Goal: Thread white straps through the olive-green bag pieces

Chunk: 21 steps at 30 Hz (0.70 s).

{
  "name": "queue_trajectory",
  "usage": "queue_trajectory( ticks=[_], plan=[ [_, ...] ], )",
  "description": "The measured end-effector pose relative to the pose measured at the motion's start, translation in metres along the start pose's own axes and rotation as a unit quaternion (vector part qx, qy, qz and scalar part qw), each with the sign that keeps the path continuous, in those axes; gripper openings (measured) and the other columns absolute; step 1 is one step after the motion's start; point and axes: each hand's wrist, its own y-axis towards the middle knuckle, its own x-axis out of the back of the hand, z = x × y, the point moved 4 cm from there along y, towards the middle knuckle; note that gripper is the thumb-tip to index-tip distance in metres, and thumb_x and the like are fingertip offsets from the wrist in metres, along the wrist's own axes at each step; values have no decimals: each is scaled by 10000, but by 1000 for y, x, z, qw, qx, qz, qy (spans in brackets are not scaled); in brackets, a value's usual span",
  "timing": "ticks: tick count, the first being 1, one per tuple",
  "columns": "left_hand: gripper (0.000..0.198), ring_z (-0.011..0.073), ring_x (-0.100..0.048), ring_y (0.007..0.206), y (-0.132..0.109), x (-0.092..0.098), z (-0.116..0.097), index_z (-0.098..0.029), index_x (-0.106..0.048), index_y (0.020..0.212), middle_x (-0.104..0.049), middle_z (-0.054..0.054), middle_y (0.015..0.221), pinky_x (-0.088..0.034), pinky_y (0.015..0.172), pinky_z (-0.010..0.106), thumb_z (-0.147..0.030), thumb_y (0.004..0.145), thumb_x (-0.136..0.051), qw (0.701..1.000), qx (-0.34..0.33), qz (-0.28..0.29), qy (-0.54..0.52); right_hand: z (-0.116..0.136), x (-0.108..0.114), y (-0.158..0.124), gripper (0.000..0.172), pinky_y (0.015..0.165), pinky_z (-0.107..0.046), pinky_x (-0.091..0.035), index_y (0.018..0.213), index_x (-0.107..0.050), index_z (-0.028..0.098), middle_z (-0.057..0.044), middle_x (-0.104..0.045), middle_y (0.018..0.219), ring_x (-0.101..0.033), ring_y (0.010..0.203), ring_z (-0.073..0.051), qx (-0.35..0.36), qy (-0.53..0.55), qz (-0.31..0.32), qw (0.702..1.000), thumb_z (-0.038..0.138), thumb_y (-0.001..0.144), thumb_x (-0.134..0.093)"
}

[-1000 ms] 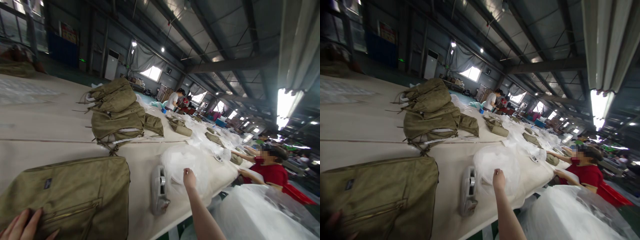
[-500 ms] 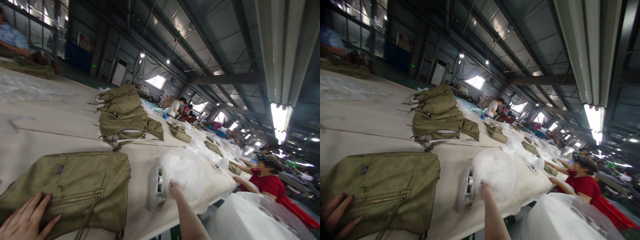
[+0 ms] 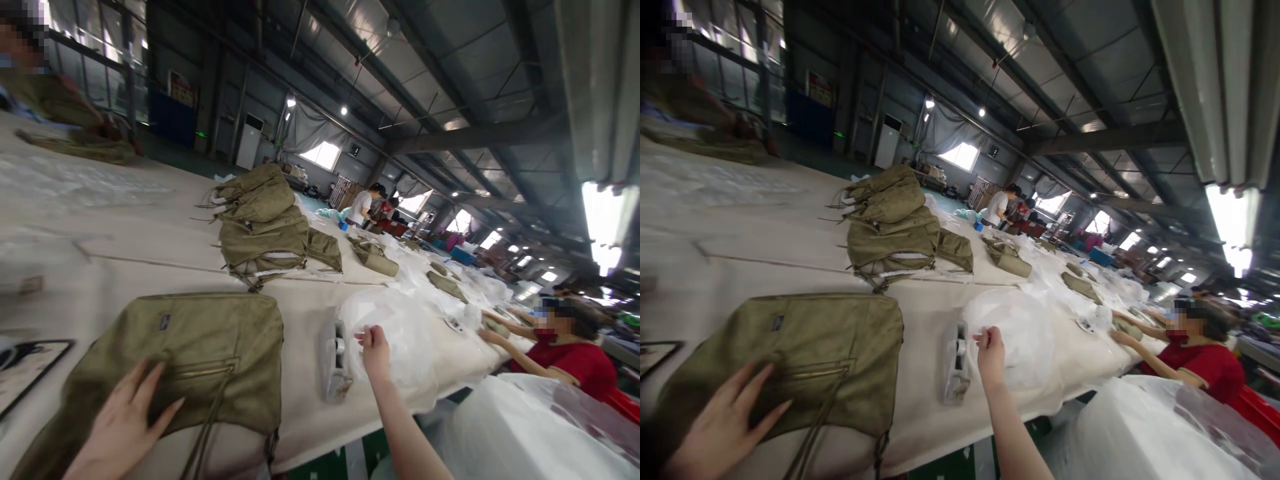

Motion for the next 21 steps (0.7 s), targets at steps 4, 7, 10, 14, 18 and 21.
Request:
queue_trajectory(
  ticks=[4,7,10,14,18,21],
  plan=[
    [452,268,-520,1196,-4,41,-76,-242,-614,1092,-569,72,1284,-407,1042,420,-514,730,-589,989,-52,46,-128,84,-69,-68,319,485,-242,-465,768,-536,208,-16,-657,651,-594,482,-148,2,109,206,972,513,837,-474],
    [387,246,-576,1113,-4,63,-109,-237,-648,1048,-633,80,1185,-451,988,404,-482,753,-593,969,15,94,-229,136,-119,-133,224,442,-212,-434,742,-572,214,3,-659,649,-573,463,-125,20,144,340,929,405,835,-502],
    [421,225,-642,913,-5,73,-106,-187,-641,1029,-690,87,1003,-521,812,345,-469,717,-636,930,130,92,-330,168,-156,-197,115,428,-192,-412,765,-610,228,15,-663,658,-582,491,-123,59,169,418,891,280,813,-519],
    [351,132,-542,562,-19,75,-67,-160,-614,676,-606,-2,602,-429,535,236,-505,662,-678,888,234,79,-389,179,-179,-251,125,452,-194,-410,810,-642,250,24,-676,671,-585,482,-118,94,151,484,857,246,819,-518],
    [400,81,-407,472,-37,93,-21,-151,-599,611,-511,-45,506,-313,467,206,-535,611,-713,871,289,95,-387,156,-184,-237,152,616,-235,-459,894,-650,245,-21,-707,796,-651,677,-164,119,32,420,899,326,825,-541],
    [411,76,-384,480,-44,114,-2,-148,-623,665,-504,-48,520,-287,468,200,-553,638,-690,878,292,125,-357,130,-190,-210,279,659,-269,-448,823,-650,214,-62,-699,758,-656,729,-201,78,-121,368,919,455,840,-509]
  ],
)
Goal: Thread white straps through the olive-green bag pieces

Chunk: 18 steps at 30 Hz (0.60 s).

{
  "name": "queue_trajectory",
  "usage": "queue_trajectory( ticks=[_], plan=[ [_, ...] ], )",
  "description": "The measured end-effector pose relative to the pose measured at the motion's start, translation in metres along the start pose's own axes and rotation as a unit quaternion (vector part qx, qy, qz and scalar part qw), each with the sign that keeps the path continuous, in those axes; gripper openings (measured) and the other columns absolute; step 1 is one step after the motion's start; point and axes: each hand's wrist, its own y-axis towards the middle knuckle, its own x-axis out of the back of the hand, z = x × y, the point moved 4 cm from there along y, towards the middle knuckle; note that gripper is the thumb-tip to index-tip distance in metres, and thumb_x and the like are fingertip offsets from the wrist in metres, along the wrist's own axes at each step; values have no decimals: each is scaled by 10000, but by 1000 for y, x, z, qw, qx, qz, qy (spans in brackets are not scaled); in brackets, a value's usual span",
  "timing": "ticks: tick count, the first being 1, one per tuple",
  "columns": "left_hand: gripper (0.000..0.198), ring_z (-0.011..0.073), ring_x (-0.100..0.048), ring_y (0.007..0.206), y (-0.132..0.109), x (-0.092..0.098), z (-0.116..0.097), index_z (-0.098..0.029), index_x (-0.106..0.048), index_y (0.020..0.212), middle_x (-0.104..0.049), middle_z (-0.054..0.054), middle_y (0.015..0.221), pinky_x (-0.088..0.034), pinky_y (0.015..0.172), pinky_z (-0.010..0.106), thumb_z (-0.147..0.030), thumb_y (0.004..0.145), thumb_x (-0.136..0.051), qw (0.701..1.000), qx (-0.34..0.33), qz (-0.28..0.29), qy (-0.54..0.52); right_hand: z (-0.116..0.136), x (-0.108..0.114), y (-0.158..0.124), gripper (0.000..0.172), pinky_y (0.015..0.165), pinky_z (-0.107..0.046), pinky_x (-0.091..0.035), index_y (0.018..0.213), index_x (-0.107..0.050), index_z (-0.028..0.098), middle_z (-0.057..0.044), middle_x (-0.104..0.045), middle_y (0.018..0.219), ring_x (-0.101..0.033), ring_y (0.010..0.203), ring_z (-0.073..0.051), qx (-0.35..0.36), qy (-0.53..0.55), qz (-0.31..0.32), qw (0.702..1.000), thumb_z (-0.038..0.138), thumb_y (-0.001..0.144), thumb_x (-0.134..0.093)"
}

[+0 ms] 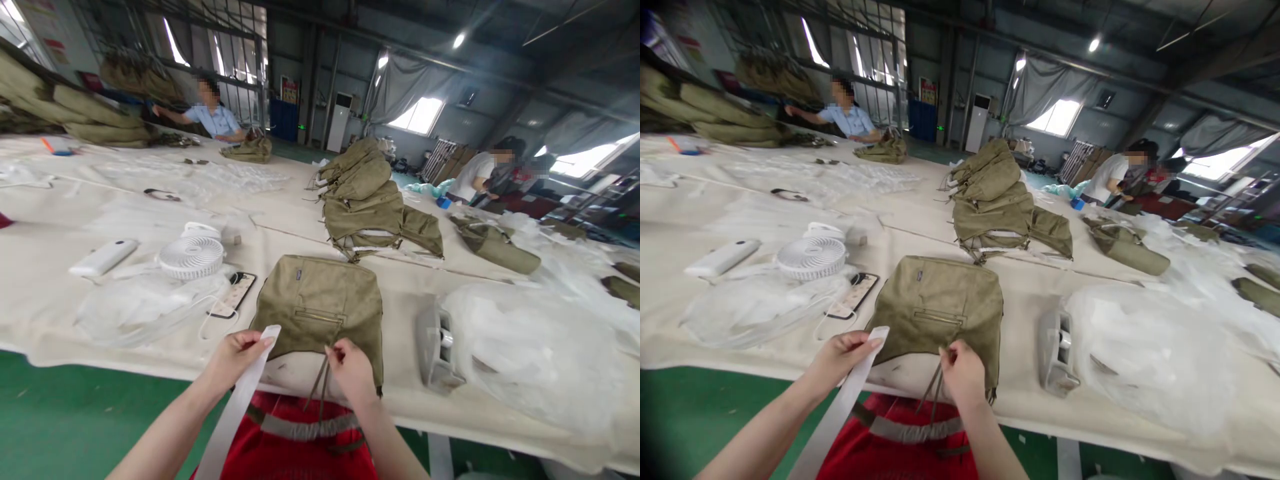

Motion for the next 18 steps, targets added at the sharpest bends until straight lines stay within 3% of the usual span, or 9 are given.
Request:
queue_trajectory(
  ticks=[2,4,6,8,11,13,15,18],
  plan=[
    [403,90,-426,526,-5,9,-5,-151,-620,705,-545,-32,575,-317,500,202,-552,685,-654,999,-23,21,24,-12,-4,13,353,658,-282,-440,799,-659,197,-89,-699,758,-658,766,-224,-55,-63,21,996,529,801,-537],
    [392,100,-452,557,-9,9,-8,-157,-598,733,-571,-18,612,-341,526,208,-549,749,-593,997,-43,48,49,-17,-13,22,319,658,-279,-429,793,-670,192,-99,-703,795,-653,797,-227,-83,-83,43,992,501,745,-607],
    [389,96,-426,530,-13,5,-7,-168,-556,715,-525,-33,566,-330,513,210,-547,798,-529,993,-46,74,77,-17,-24,27,217,616,-261,-408,734,-664,188,-74,-689,747,-634,720,-194,-84,-29,75,993,402,717,-638],
    [395,88,-379,516,-18,1,-3,-175,-513,675,-436,-55,533,-304,498,207,-542,821,-498,989,-51,91,101,-15,-36,28,204,513,-247,-354,643,-627,181,-20,-604,572,-540,518,-135,-87,109,134,981,355,741,-585],
    [404,86,-350,560,-24,-1,9,-166,-504,655,-378,-54,575,-293,511,205,-530,828,-498,983,-58,121,127,-7,-43,21,268,398,-240,-212,644,-602,169,63,-406,419,-299,341,-75,-94,366,227,898,384,776,-513],
    [408,87,-343,578,-28,2,19,-156,-521,673,-376,-48,596,-292,519,207,-530,834,-493,980,-44,145,131,1,-38,13,272,382,-240,-155,676,-612,158,85,-361,401,-238,327,-61,-80,471,252,841,404,766,-538],
    [411,87,-340,581,-31,8,27,-150,-528,689,-379,-47,603,-286,518,208,-533,836,-490,979,-27,157,125,8,-31,4,277,382,-242,-138,651,-608,155,86,-355,387,-237,328,-56,-58,507,260,820,409,757,-576],
    [415,86,-344,585,-34,16,34,-150,-516,678,-391,-45,611,-284,521,208,-533,836,-492,981,-12,159,111,17,-27,-11,293,395,-237,-166,585,-582,163,75,-382,390,-271,343,-55,-31,494,294,818,394,765,-589]
  ],
)
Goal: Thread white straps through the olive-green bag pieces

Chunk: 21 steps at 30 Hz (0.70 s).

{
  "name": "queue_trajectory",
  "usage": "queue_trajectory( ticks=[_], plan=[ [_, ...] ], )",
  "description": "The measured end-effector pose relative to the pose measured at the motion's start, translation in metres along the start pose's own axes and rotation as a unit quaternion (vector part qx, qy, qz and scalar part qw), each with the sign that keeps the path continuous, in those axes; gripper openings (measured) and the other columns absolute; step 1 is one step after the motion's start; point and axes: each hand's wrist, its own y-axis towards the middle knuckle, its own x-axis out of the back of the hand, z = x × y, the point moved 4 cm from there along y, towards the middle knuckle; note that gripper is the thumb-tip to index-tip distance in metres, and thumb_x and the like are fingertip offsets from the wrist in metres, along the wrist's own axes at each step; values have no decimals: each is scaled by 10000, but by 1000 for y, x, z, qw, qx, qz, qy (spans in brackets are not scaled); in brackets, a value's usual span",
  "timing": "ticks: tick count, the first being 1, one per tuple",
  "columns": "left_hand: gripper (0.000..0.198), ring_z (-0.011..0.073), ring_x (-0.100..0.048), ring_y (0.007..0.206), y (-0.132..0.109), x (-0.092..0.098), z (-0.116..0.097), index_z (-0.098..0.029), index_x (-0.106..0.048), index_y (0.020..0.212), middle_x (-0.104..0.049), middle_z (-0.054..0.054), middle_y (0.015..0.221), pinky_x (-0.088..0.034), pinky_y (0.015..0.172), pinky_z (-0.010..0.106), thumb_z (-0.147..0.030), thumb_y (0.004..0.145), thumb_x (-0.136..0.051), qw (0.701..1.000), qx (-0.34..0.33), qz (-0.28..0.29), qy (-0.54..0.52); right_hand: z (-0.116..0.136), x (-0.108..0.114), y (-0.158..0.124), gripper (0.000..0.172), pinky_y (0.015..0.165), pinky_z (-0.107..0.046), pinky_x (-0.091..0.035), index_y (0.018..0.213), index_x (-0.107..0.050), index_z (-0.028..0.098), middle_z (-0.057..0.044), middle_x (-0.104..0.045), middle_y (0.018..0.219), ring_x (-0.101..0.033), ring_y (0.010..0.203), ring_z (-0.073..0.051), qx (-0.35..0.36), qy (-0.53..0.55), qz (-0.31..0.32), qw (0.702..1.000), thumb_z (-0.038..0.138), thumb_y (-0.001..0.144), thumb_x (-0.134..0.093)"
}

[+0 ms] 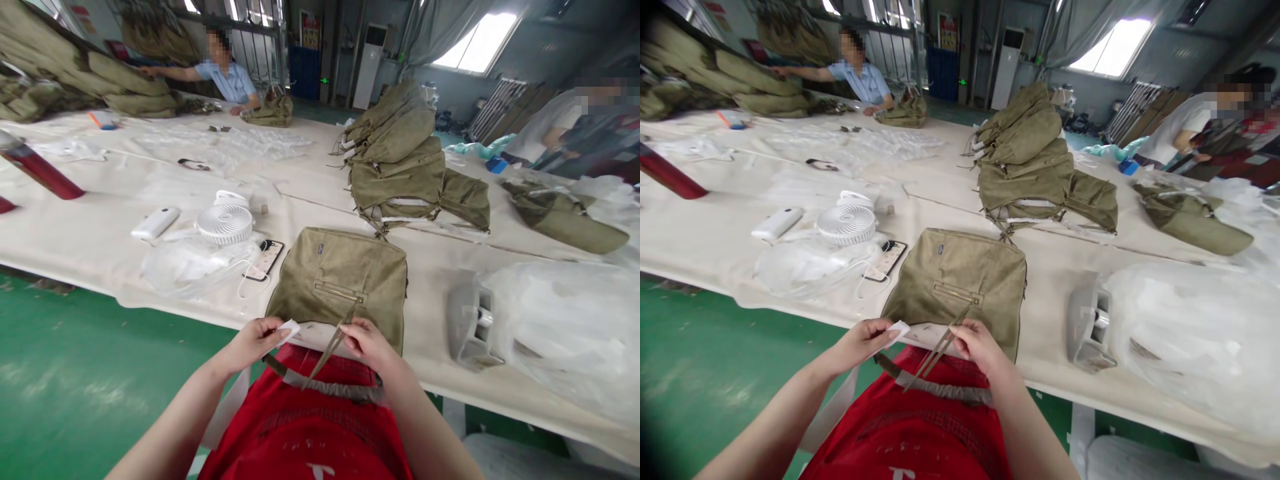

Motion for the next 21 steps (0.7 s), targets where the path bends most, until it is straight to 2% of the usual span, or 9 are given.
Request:
queue_trajectory(
  ticks=[2,4,8,11,14,16,21],
  plan=[
    [419,86,-345,585,-2,2,2,-153,-504,660,-395,-44,610,-286,526,208,-532,837,-492,1000,4,-6,-5,-4,-8,-4,238,408,-230,-184,638,-619,156,67,-432,433,-299,363,-51,-12,-13,20,1000,358,760,-595],
    [422,86,-346,588,-4,3,2,-155,-498,647,-396,-43,609,-290,531,208,-530,838,-491,1000,5,-13,-5,-10,-13,-3,187,417,-223,-177,769,-669,148,73,-437,457,-299,376,-49,-13,5,20,1000,320,751,-598],
    [406,87,-348,594,-8,-4,1,-148,-540,691,-412,-39,627,-296,530,203,-528,829,-509,1000,13,4,8,-13,-21,-2,230,436,-213,-197,869,-675,147,93,-380,432,-301,403,-56,-5,67,31,997,329,730,-656],
    [401,84,-345,593,-11,-9,1,-142,-554,703,-409,-40,628,-295,531,199,-522,826,-521,999,17,37,12,-6,-28,-8,242,491,-204,-302,860,-680,157,64,-489,499,-409,472,-66,9,40,56,998,355,723,-709],
    [406,82,-342,596,-16,-10,2,-144,-531,685,-402,-42,625,-296,543,199,-521,835,-510,998,18,68,-8,1,-34,-13,261,585,-228,-420,868,-687,165,0,-639,679,-551,592,-101,14,28,69,997,385,731,-717],
    [407,80,-327,594,-19,-9,2,-147,-514,677,-390,-43,624,-285,542,201,-520,840,-506,996,21,77,-24,2,-37,-14,270,614,-251,-468,863,-675,169,-34,-684,790,-603,638,-124,16,52,52,997,412,747,-699],
    [401,80,-274,589,-26,-7,0,-146,-492,671,-338,-45,613,-229,519,210,-511,834,-527,993,34,101,-45,3,-35,-10,269,644,-281,-530,861,-653,181,-56,-707,909,-640,655,-136,77,97,-61,990,437,779,-662]
  ],
)
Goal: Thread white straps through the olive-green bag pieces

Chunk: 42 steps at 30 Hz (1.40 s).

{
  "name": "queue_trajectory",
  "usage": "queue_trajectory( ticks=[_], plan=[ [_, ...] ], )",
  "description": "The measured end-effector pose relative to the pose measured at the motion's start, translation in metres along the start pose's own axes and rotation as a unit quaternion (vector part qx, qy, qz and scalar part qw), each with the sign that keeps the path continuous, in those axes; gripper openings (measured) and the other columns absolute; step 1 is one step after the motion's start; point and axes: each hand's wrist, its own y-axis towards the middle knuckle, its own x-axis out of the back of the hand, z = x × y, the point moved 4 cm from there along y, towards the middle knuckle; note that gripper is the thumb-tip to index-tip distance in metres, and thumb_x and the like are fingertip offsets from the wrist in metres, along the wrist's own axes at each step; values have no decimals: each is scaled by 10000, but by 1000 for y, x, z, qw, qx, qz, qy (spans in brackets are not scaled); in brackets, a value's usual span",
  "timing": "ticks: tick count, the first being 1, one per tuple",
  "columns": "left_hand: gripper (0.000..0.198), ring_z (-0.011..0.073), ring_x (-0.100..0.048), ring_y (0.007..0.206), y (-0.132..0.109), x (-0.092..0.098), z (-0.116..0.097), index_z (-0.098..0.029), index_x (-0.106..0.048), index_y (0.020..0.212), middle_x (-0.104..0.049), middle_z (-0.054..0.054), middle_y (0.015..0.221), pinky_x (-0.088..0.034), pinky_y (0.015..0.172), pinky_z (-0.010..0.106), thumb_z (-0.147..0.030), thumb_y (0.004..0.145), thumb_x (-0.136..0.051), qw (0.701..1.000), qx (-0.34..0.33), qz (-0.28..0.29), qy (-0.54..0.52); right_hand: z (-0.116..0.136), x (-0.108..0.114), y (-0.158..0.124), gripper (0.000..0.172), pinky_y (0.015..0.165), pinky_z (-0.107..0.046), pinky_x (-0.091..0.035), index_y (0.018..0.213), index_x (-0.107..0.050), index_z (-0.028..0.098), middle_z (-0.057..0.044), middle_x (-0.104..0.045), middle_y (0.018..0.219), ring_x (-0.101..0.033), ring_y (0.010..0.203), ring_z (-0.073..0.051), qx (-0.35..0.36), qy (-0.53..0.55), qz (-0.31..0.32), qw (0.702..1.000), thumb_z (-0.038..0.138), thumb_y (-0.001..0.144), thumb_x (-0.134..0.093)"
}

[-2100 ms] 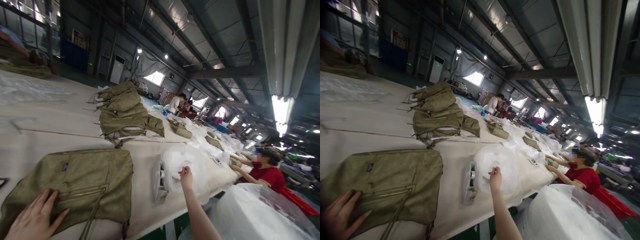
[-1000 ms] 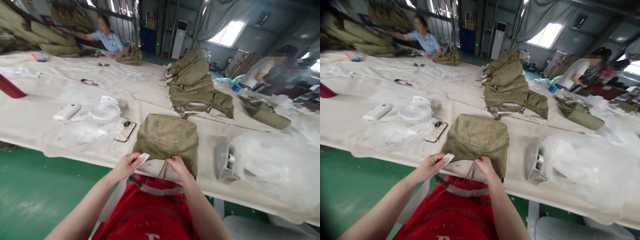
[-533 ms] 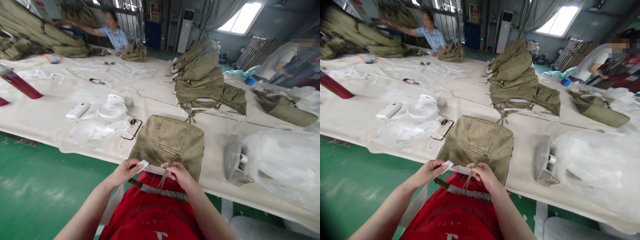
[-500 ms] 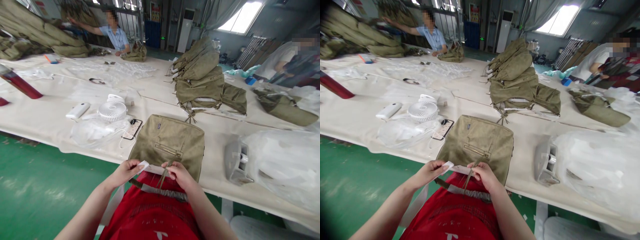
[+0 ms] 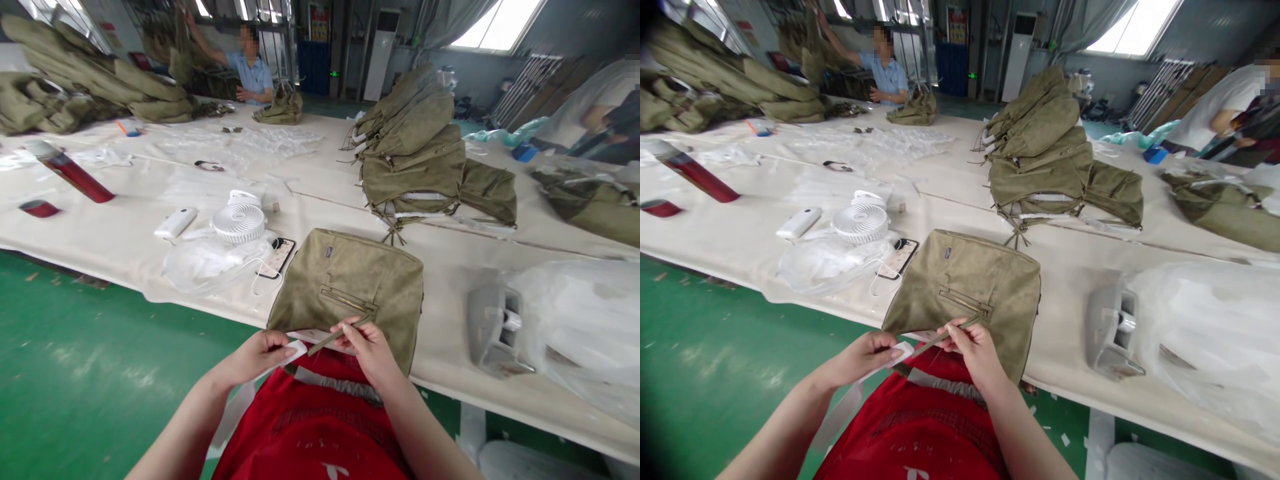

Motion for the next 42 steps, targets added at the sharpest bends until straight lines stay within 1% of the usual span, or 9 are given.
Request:
queue_trajectory(
  ticks=[4,15,21,26,32,35,38,40,42],
  plan=[
    [395,83,-283,593,-2,-4,-4,-138,-510,691,-367,-37,616,-228,527,217,-507,830,-537,1000,3,21,-19,2,-2,1,274,658,-287,-546,841,-661,177,-58,-711,915,-645,656,-138,24,-24,-14,999,446,789,-649],
    [419,90,-286,598,3,-12,-20,-142,-547,702,-394,-32,613,-241,528,224,-548,807,-540,1000,7,17,-11,3,-7,0,347,684,-308,-557,831,-669,176,-66,-713,911,-659,688,-163,-5,-59,-8,998,513,751,-656],
    [439,84,-316,576,9,-8,-11,-145,-531,676,-431,-34,614,-256,518,222,-568,791,-550,1000,18,-16,-13,4,-2,-4,307,715,-331,-555,848,-673,183,-64,-717,912,-663,702,-170,16,-36,-31,999,472,747,-681],
    [465,82,-335,562,11,-7,-4,-139,-526,649,-440,-35,589,-259,517,224,-583,785,-547,999,33,-25,-17,-1,-1,-4,297,714,-324,-547,842,-694,193,-56,-715,900,-666,709,-173,5,-41,-5,999,473,743,-685],
    [462,83,-310,565,23,-14,-13,-149,-516,651,-390,-45,583,-248,504,220,-592,777,-546,1000,21,-5,8,-12,-10,4,324,687,-296,-515,873,-722,195,-49,-710,824,-648,706,-170,-3,-58,34,998,493,765,-653],
    [458,86,-310,553,36,-18,-19,-158,-508,641,-379,-48,566,-240,498,220,-592,785,-525,999,19,-3,51,-22,-10,10,313,597,-259,-468,847,-731,206,-20,-684,731,-595,630,-144,-16,-72,11,997,488,718,-690],
    [459,87,-296,536,48,-17,-21,-166,-515,635,-348,-54,550,-221,488,222,-600,784,-508,994,26,-17,101,-29,-1,11,355,450,-227,-342,864,-717,203,30,-575,549,-446,464,-94,-44,-59,-29,997,494,663,-727],
    [473,88,-281,531,53,-14,-22,-170,-503,605,-315,-53,549,-207,485,224,-607,785,-491,990,27,-13,139,-32,6,9,435,402,-217,-255,943,-686,190,62,-492,492,-344,399,-67,-77,15,-48,996,523,665,-714],
    [482,92,-287,544,54,-10,-25,-169,-491,581,-306,-46,565,-210,494,222,-601,794,-476,984,10,3,176,-32,13,7,481,392,-213,-224,961,-658,171,68,-469,498,-322,385,-57,-99,102,-70,987,556,675,-691]
  ],
)
